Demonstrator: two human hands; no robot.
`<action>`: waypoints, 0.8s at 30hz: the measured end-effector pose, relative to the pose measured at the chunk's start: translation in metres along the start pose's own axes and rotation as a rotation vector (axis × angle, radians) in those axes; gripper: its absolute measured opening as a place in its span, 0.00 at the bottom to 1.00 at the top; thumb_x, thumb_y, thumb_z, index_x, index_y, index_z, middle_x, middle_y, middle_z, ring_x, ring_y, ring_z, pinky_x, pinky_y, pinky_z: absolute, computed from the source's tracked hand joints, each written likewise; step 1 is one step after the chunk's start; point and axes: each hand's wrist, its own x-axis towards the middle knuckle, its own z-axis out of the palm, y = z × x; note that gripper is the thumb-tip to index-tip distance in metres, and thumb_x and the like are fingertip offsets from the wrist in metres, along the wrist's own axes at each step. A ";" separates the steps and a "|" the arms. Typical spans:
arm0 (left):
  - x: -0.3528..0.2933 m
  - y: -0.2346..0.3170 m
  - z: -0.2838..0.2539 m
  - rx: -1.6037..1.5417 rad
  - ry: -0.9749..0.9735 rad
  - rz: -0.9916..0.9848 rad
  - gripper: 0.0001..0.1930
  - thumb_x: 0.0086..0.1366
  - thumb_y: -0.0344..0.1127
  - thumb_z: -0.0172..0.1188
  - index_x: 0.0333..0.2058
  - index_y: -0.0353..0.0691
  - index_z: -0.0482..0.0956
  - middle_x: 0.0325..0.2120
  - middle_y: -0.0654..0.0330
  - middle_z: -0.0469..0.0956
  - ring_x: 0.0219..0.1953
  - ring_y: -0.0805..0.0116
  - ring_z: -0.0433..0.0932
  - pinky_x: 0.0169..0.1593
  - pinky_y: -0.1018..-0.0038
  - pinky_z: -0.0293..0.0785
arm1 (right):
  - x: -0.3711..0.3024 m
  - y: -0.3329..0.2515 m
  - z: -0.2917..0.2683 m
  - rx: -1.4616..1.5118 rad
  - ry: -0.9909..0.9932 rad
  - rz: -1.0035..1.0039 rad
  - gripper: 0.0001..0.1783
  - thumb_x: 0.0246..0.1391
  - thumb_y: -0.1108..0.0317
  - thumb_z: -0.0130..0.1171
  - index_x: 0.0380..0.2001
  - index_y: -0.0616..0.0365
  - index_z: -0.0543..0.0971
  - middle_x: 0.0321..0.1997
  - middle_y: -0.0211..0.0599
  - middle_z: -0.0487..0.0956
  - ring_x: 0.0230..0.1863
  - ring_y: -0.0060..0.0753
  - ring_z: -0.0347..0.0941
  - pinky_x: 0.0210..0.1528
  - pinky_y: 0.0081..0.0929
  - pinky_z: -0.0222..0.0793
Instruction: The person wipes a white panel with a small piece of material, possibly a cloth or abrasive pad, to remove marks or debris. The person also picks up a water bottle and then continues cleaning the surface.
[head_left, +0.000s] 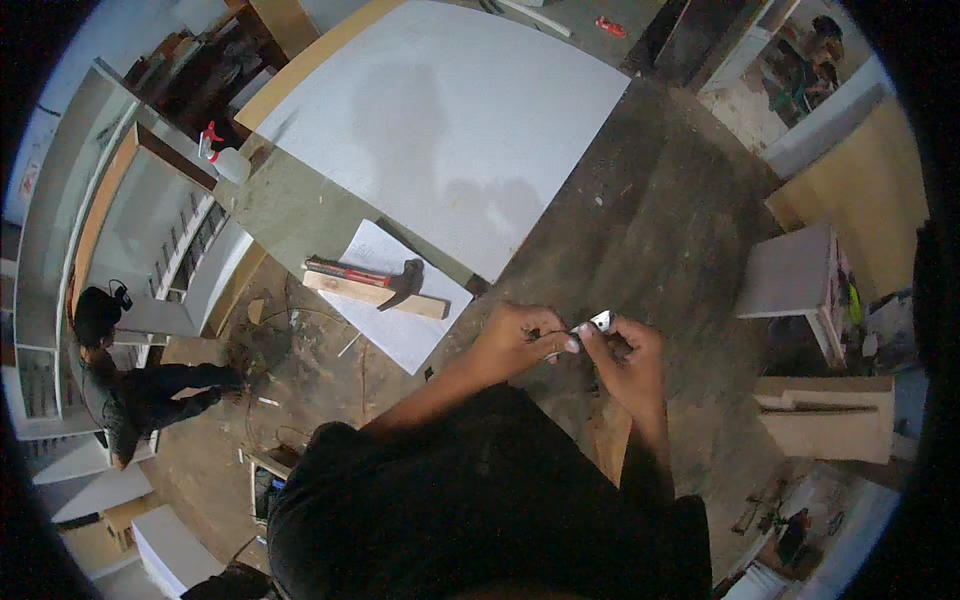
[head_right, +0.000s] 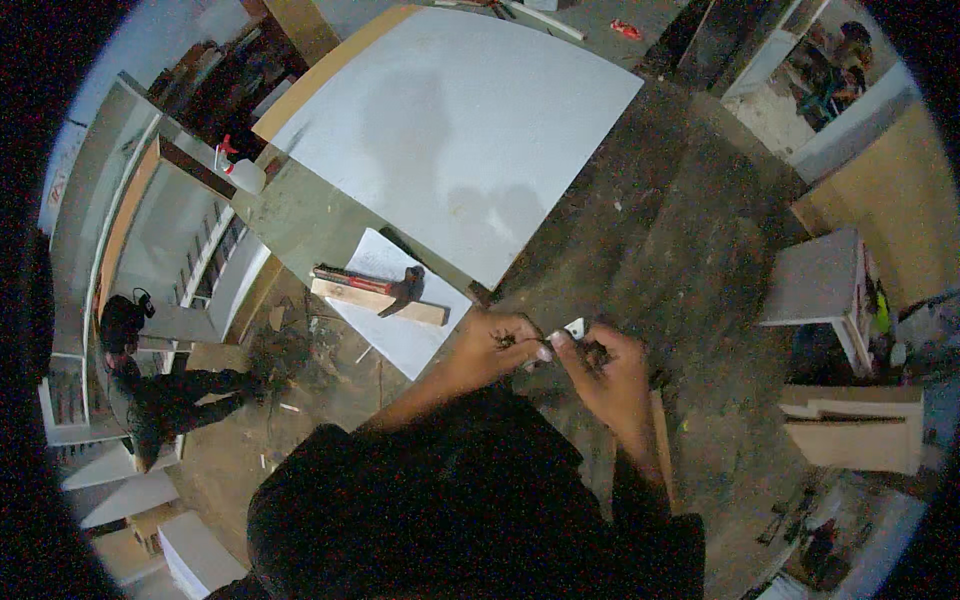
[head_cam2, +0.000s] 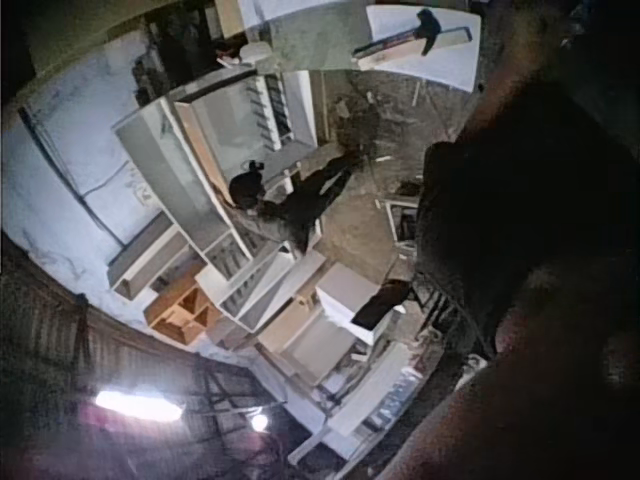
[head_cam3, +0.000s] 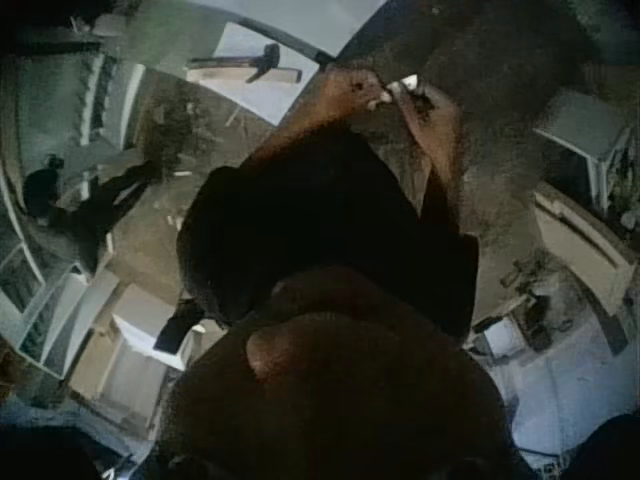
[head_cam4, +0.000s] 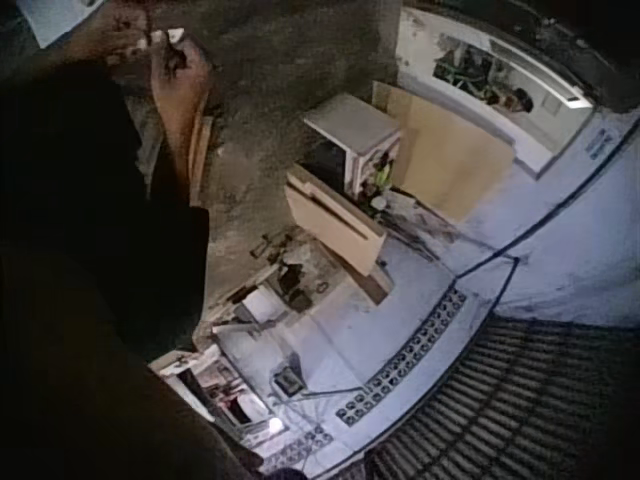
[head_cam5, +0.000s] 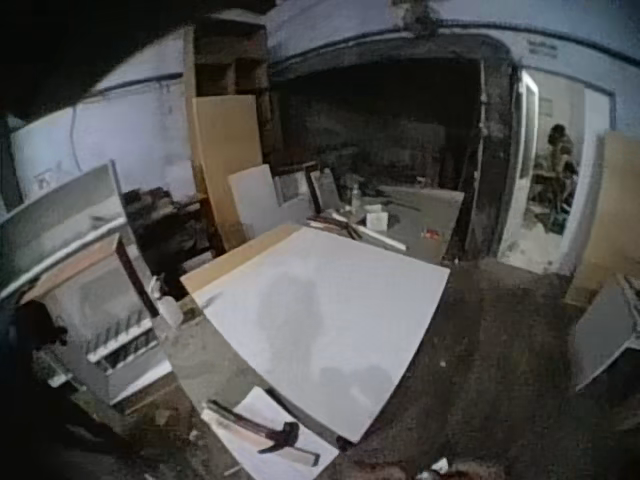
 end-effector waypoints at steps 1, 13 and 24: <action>0.004 0.004 -0.001 0.028 0.006 0.011 0.14 0.59 0.39 0.68 0.21 0.36 0.78 0.15 0.63 0.76 0.17 0.81 0.69 0.21 0.78 0.61 | 0.011 0.000 -0.005 -0.018 -0.026 -0.008 0.11 0.55 0.64 0.64 0.26 0.62 0.81 0.19 0.25 0.74 0.22 0.12 0.63 0.24 0.18 0.57; 0.076 -0.019 0.039 0.232 0.164 0.060 0.09 0.60 0.36 0.65 0.31 0.35 0.78 0.18 0.52 0.75 0.19 0.57 0.72 0.25 0.69 0.67 | 0.099 0.047 -0.056 -0.043 -0.111 -0.279 0.11 0.54 0.70 0.64 0.23 0.67 0.78 0.18 0.29 0.76 0.22 0.12 0.65 0.24 0.19 0.60; 0.228 0.002 0.103 0.070 -0.014 -0.168 0.03 0.61 0.27 0.61 0.33 0.35 0.77 0.21 0.57 0.78 0.25 0.72 0.76 0.30 0.72 0.72 | 0.189 0.098 -0.181 0.269 0.044 -0.101 0.11 0.56 0.68 0.62 0.26 0.67 0.79 0.19 0.31 0.76 0.19 0.17 0.69 0.22 0.17 0.61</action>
